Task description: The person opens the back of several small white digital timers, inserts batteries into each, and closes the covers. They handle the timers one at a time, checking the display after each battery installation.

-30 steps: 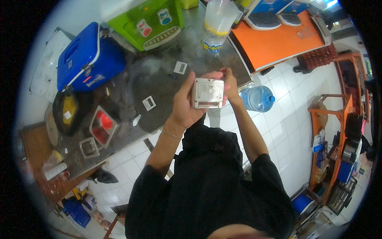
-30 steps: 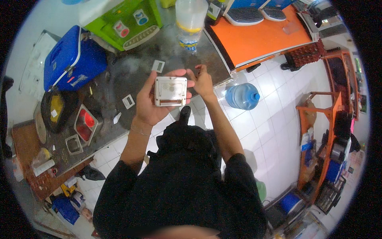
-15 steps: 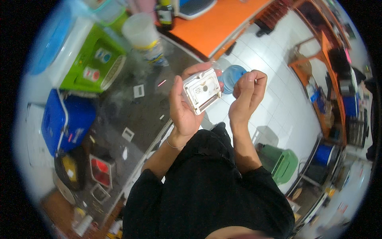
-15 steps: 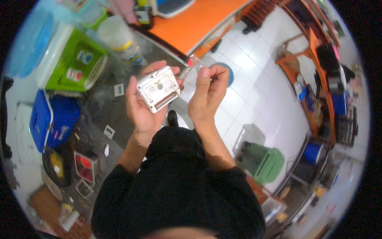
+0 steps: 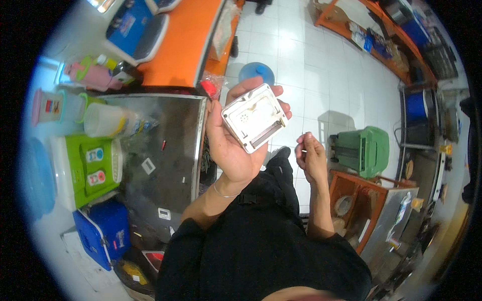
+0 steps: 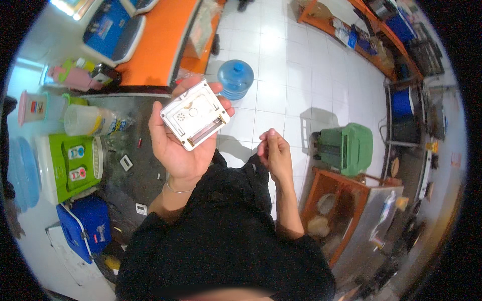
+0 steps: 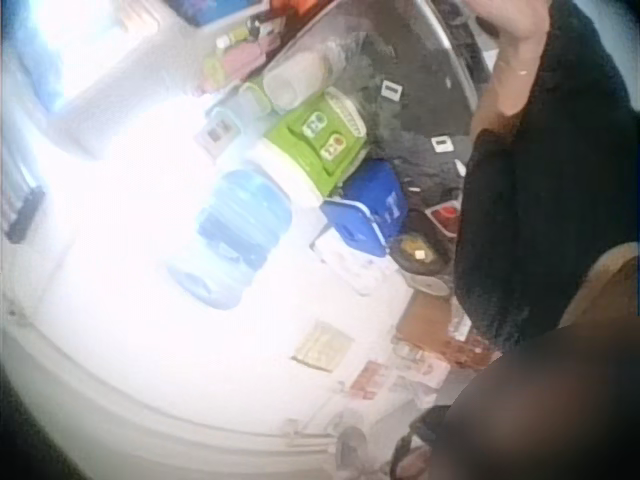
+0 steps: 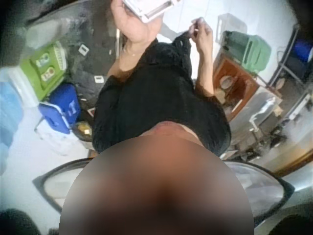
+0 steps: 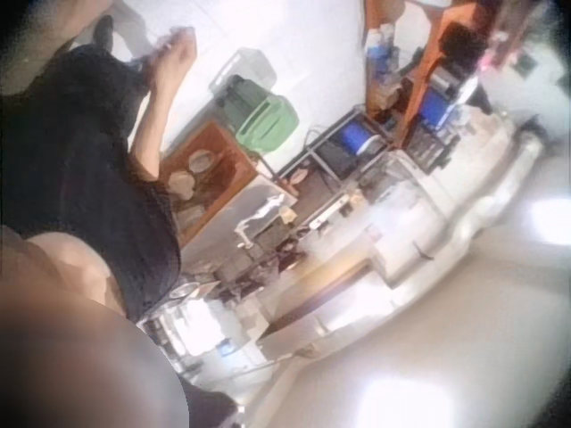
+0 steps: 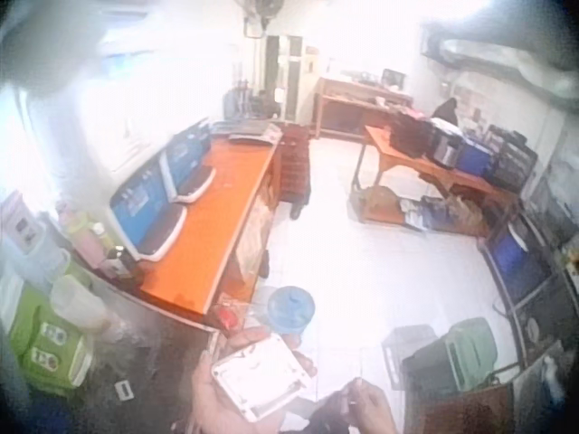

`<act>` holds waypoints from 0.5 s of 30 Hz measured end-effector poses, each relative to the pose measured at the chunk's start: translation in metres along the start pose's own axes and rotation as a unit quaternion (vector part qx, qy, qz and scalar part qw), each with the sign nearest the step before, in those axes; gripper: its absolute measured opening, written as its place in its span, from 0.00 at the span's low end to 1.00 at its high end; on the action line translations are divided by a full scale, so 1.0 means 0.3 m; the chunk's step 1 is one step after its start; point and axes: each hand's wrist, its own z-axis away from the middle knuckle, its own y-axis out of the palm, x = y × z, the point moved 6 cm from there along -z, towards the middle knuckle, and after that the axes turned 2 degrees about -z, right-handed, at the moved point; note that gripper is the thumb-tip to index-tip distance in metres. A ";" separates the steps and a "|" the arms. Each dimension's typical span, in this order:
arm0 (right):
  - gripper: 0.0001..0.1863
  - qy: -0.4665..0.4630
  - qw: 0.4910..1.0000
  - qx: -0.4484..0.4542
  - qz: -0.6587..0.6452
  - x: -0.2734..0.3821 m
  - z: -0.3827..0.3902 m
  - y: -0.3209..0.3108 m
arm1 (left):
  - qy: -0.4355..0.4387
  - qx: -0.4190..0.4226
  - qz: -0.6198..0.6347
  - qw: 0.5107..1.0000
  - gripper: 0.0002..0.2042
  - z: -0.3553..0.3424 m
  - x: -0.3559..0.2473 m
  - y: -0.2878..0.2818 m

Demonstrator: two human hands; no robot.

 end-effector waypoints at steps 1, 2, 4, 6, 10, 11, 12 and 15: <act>0.20 -0.037 0.999 -0.012 -0.013 0.015 0.011 -0.038 | -0.005 -0.006 -0.013 1.000 0.32 -0.007 0.038 0.019; 0.20 -0.089 0.995 0.004 -0.045 0.042 0.028 -0.062 | -0.011 -0.007 -0.028 1.000 0.31 -0.010 0.081 0.045; 0.19 -0.132 0.987 -0.025 -0.090 0.103 0.064 -0.134 | -0.025 0.002 -0.049 0.998 0.31 -0.024 0.172 0.102; 0.17 -0.203 0.968 -0.055 -0.135 0.190 0.107 -0.201 | -0.034 0.027 -0.068 0.997 0.31 -0.047 0.271 0.165; 0.16 -0.287 0.917 -0.036 -0.274 0.347 0.196 -0.343 | -0.056 0.043 -0.102 0.992 0.32 -0.053 0.468 0.291; 0.16 -0.296 0.906 -0.033 -0.302 0.370 0.216 -0.385 | -0.061 0.039 -0.114 0.991 0.32 -0.049 0.519 0.322; 0.17 -0.298 0.894 -0.031 -0.333 0.388 0.230 -0.430 | -0.067 0.034 -0.126 0.989 0.32 -0.049 0.566 0.349; 0.17 -0.297 0.887 0.020 -0.353 0.460 0.233 -0.561 | -0.055 0.072 -0.138 0.986 0.32 -0.087 0.711 0.447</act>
